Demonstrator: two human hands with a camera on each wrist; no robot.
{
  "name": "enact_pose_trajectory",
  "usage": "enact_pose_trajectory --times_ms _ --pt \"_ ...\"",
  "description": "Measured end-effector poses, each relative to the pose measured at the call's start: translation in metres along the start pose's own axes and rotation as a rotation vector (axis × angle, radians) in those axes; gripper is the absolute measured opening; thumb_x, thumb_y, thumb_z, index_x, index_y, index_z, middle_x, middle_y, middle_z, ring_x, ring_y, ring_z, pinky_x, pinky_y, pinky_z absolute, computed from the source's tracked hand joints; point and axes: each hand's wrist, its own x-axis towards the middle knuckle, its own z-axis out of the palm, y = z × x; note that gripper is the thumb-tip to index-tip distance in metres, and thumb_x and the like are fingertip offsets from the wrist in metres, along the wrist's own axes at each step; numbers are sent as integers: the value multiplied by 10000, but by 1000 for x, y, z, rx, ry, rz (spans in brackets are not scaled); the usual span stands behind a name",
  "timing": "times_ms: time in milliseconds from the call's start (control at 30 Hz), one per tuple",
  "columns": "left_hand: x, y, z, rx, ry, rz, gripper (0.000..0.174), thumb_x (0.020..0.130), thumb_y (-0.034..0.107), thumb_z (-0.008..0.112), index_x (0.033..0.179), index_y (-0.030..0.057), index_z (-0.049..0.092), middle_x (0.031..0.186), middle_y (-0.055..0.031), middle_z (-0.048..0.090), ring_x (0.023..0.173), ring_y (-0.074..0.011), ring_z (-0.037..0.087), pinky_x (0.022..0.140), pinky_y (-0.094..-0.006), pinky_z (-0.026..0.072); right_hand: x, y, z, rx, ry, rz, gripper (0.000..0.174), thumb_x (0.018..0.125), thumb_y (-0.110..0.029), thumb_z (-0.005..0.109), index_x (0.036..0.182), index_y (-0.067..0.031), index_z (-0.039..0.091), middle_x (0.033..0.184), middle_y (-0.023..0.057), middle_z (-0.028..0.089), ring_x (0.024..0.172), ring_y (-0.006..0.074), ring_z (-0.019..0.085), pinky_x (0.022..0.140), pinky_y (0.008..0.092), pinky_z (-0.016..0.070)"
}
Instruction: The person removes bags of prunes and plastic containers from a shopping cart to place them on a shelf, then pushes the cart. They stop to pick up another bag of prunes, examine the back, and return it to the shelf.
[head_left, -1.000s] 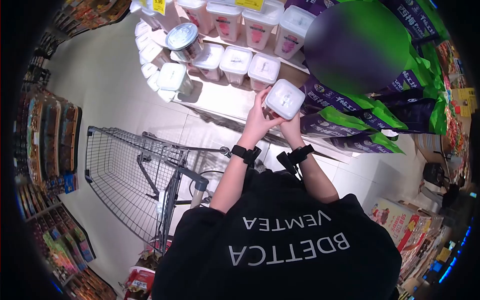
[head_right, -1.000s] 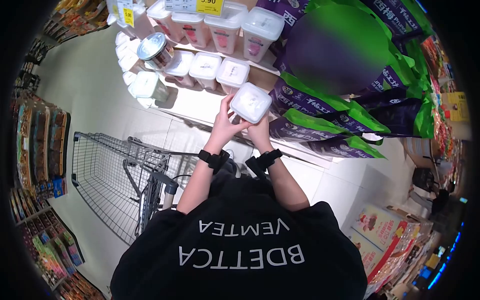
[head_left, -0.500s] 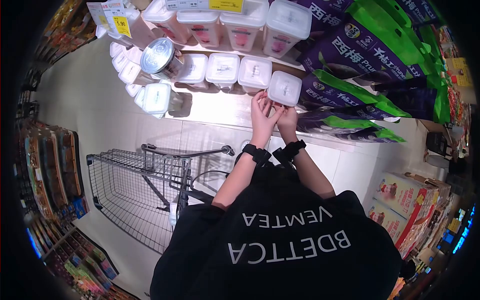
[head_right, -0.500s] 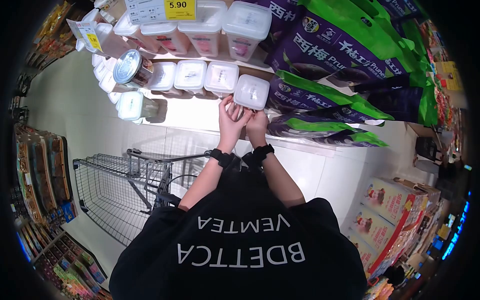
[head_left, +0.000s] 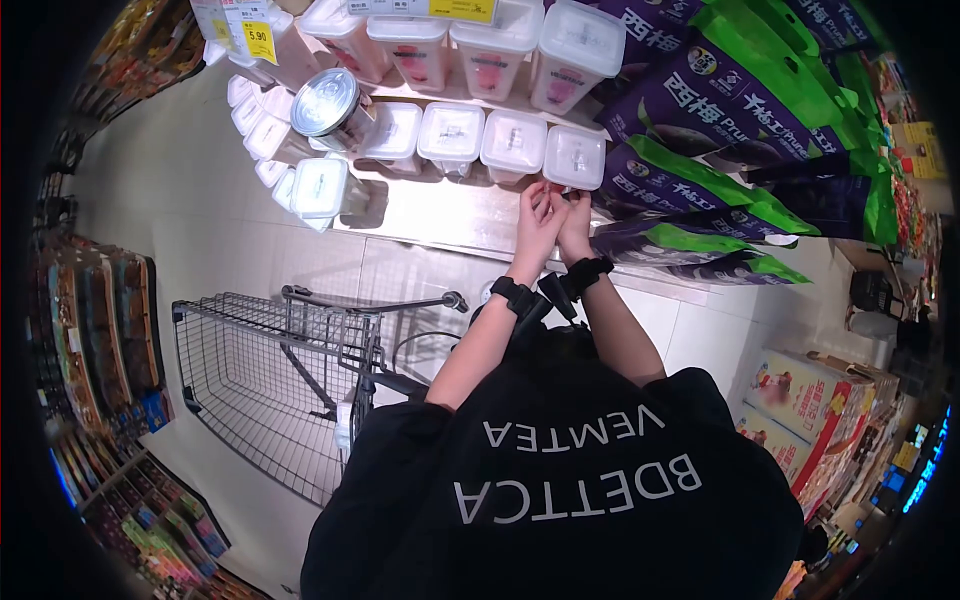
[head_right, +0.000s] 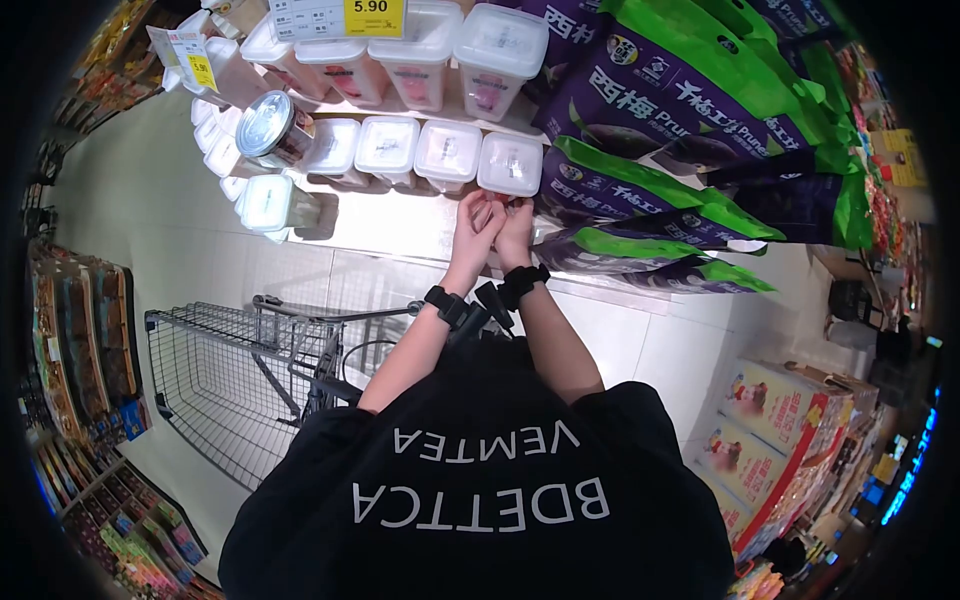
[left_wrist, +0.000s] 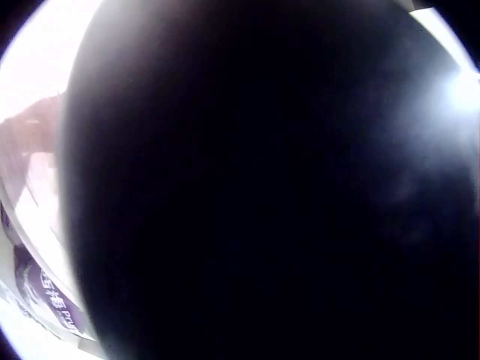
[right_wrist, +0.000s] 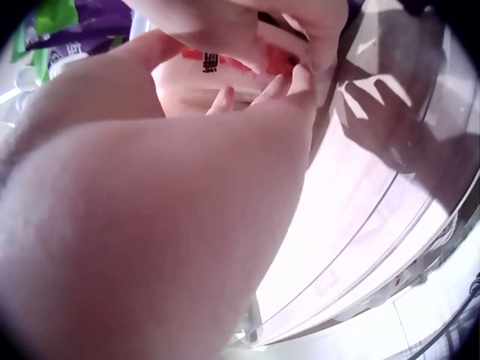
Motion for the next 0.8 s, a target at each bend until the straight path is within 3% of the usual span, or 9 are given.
enact_pose_trajectory --times_ms 100,200,300,333,467,567,667,733,800 --pt "-3 1 -4 41 -34 53 480 826 96 568 1236 55 322 1232 -133 377 1185 -220 381 928 -293 375 -5 -4 4 -62 85 -15 463 785 -74 583 1173 23 349 1088 118 495 980 188 500 811 285 420" --pt "-17 15 -2 67 113 -72 412 814 51 526 1197 48 376 1184 -145 443 1124 -217 435 857 -282 410 -17 -17 -5 -234 43 52 495 784 -75 570 1204 13 322 1115 138 484 1016 221 491 824 290 416" --pt "-32 17 -2 119 132 31 260 851 95 497 1107 52 477 985 -68 560 848 -130 571 665 -220 466 -53 -62 -7 -133 -7 85 423 801 -41 496 1199 -10 353 1121 157 493 894 199 565 726 267 465" --pt "-39 22 -2 119 160 41 260 851 95 497 1107 52 477 985 -68 560 848 -130 571 665 -220 466 -58 -67 -10 -136 -36 91 423 801 -41 496 1199 -10 353 1121 157 493 894 199 565 726 267 465" --pt "-100 54 2 249 109 169 190 840 50 490 1022 5 517 987 -85 580 834 -130 575 746 -232 443 -91 -84 -19 -101 -504 54 226 833 2 427 1046 -15 502 874 94 600 775 141 590 669 261 486" --pt "-155 53 -2 320 232 212 152 834 53 504 979 16 530 941 -54 583 813 -112 569 715 -220 433 -115 -68 -26 -107 -684 -4 189 839 -26 437 1003 -6 528 866 95 604 757 135 592 654 250 482" --pt "-222 41 -8 512 362 165 113 823 85 543 924 33 545 877 -24 581 755 -87 547 656 -209 420 -143 -40 -35 -220 -884 -107 163 828 -48 465 959 -18 557 840 92 614 735 137 597 630 259 475" --pt "-264 26 -13 633 313 147 116 791 110 598 872 30 572 818 -7 574 707 -79 541 639 -214 430 -167 -39 -37 -519 -946 -328 151 804 -57 486 921 -46 582 828 104 618 706 180 607 629 291 469" --pt "-305 28 -4 776 240 144 142 771 146 629 853 38 589 785 -15 568 684 -91 547 624 -224 436 -199 -43 -37 -687 -963 -573 113 779 -97 499 839 -70 591 759 116 598 683 296 585 610 381 457"
